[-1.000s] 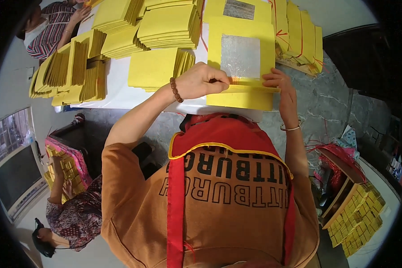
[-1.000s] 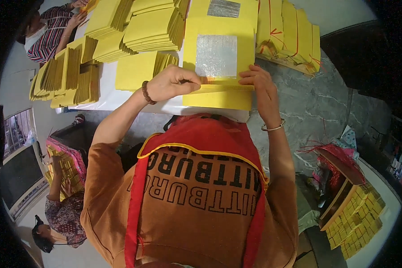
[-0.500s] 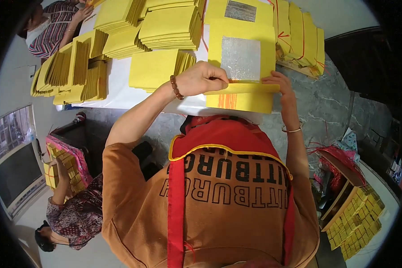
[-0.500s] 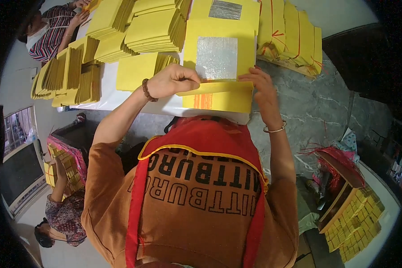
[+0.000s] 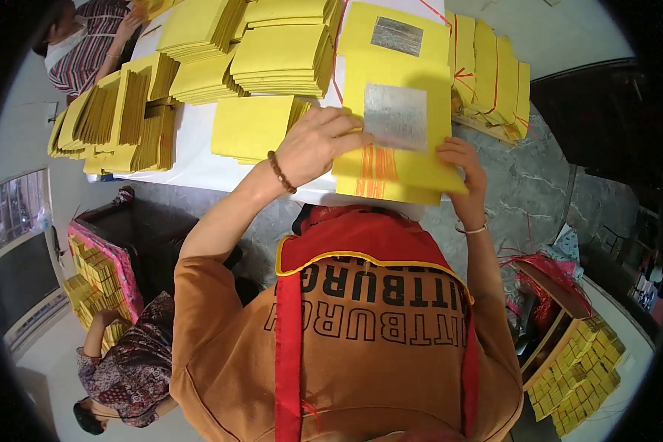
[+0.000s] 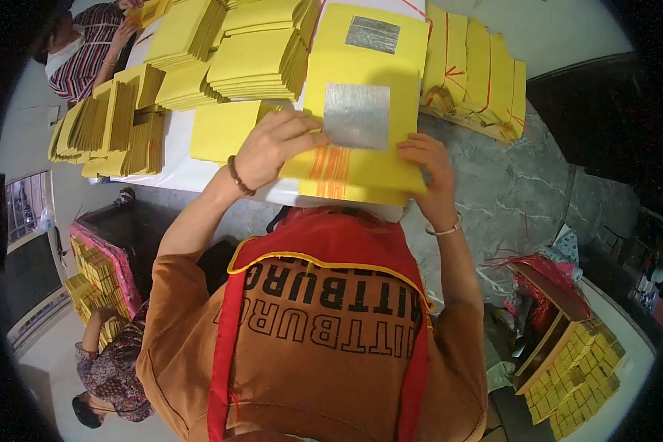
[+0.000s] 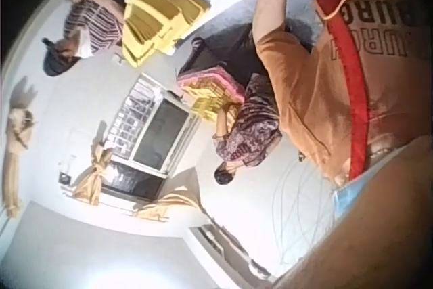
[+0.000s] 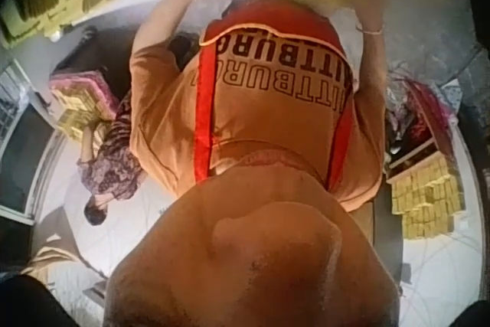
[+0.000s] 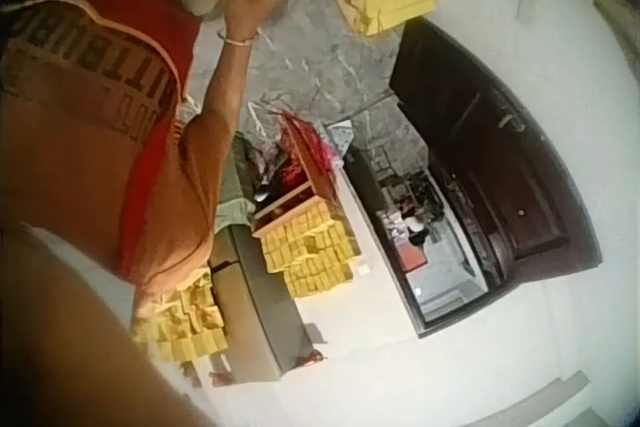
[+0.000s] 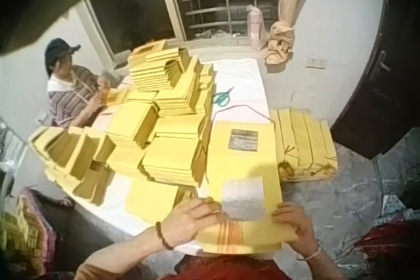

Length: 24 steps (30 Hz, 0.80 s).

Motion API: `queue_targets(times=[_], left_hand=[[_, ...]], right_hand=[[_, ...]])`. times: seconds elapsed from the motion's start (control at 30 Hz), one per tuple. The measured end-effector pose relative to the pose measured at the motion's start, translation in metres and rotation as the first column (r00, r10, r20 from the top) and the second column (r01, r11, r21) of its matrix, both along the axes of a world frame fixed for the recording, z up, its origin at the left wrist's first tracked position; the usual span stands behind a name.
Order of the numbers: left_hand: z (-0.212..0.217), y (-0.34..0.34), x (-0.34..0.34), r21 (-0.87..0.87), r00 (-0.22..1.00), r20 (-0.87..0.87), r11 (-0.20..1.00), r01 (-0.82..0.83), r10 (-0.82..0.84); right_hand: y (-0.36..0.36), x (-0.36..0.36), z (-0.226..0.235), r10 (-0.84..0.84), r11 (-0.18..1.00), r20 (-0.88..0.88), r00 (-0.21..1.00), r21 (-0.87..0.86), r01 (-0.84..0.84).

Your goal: Folding yellow paper envelopes and inserting foil pieces into them.

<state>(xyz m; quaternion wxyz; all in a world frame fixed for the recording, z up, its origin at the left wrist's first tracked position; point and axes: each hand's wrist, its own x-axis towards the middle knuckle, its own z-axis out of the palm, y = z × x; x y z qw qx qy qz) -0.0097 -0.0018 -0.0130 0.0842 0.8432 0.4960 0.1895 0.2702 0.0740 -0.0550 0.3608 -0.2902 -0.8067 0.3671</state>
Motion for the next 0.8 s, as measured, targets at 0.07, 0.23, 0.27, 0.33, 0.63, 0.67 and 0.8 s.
queue_targets(times=[0.07,0.23,0.27,0.33,0.63,0.67,0.8], left_hand=[[0.015,-0.007,0.003,0.061,0.999,-0.029,0.998,0.027,-0.026],[0.000,-0.024,0.005,-0.135,0.971,0.235,0.988,0.072,-0.038],[-0.002,-0.022,0.006,-0.132,0.970,0.238,0.988,0.076,-0.042],[-0.003,-0.017,0.010,-0.286,0.866,0.449,0.954,-0.095,0.221],[-0.004,0.023,0.013,-0.818,0.549,0.471,0.575,-0.022,0.690],[-0.010,0.025,0.011,-0.824,0.566,0.453,0.566,-0.029,0.689],[-0.015,0.031,0.009,-0.826,0.617,0.421,0.562,-0.041,0.665]], right_hand=[[-0.001,0.001,0.018,-0.028,0.997,0.022,0.999,0.077,0.026],[-0.003,0.009,0.025,0.251,0.952,0.268,0.930,0.105,-0.287],[-0.007,0.011,0.022,0.247,0.953,0.272,0.930,0.106,-0.284],[-0.014,0.008,0.016,0.058,0.978,0.218,0.974,-0.208,-0.012],[-0.008,-0.024,0.040,-0.230,0.732,-0.060,0.971,-0.669,0.131],[-0.008,-0.025,0.039,-0.228,0.733,-0.061,0.972,-0.668,0.130],[-0.005,-0.021,0.024,-0.253,0.826,0.035,0.967,-0.513,0.235]])
